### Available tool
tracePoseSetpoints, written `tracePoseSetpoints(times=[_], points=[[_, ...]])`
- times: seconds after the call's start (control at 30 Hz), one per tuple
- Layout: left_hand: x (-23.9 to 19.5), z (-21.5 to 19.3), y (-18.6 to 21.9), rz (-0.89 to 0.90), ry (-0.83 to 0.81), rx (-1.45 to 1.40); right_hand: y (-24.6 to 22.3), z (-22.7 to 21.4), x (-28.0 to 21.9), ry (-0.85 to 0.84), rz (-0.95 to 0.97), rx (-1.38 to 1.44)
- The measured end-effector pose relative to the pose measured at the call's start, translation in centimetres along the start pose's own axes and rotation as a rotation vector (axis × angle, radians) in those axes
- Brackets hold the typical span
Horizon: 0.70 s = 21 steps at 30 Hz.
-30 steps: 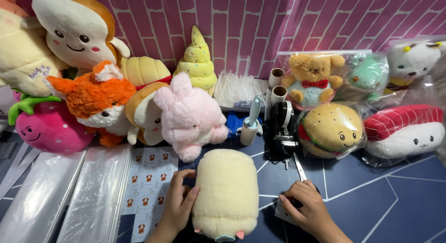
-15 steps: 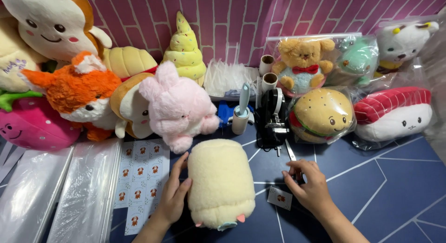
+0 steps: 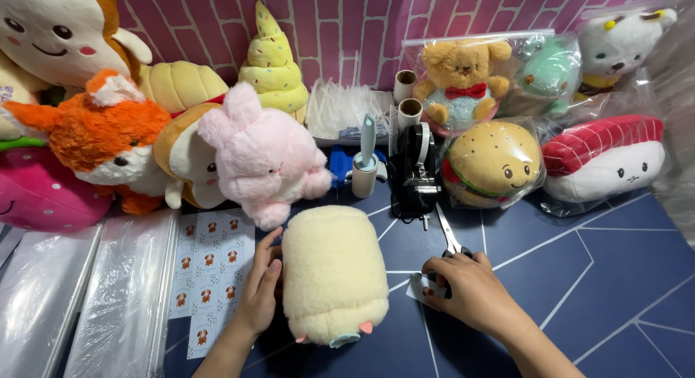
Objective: Cutting paper tags from a sheet and using a hot glue gun to attach them to plush toys.
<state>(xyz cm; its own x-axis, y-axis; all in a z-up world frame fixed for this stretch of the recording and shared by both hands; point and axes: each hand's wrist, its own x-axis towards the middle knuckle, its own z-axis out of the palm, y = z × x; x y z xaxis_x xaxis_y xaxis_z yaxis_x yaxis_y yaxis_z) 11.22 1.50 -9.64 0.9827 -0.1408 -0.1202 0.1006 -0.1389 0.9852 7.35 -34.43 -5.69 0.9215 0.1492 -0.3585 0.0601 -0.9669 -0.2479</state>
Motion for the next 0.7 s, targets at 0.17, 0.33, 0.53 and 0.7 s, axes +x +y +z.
tracePoseSetpoints(times=[0.17, 0.33, 0.53, 0.7], points=[[0.1, 0.0, 0.1, 0.008, -0.002, 0.007, 1.2, 2.9, 1.4, 0.354, -0.109, 0.066], [-0.1, 0.0, 0.6, -0.040, 0.009, 0.033, 2.2, -0.5, -0.1, 0.154, -0.132, 0.025], [-0.2, -0.1, 0.4, -0.008, -0.002, 0.083, 0.9, 0.2, 0.1, 0.008, -0.158, -0.130], [-0.1, -0.2, 0.1, 0.018, -0.051, 0.099, -0.1, 3.3, 2.3, 0.209, -0.263, -0.158]])
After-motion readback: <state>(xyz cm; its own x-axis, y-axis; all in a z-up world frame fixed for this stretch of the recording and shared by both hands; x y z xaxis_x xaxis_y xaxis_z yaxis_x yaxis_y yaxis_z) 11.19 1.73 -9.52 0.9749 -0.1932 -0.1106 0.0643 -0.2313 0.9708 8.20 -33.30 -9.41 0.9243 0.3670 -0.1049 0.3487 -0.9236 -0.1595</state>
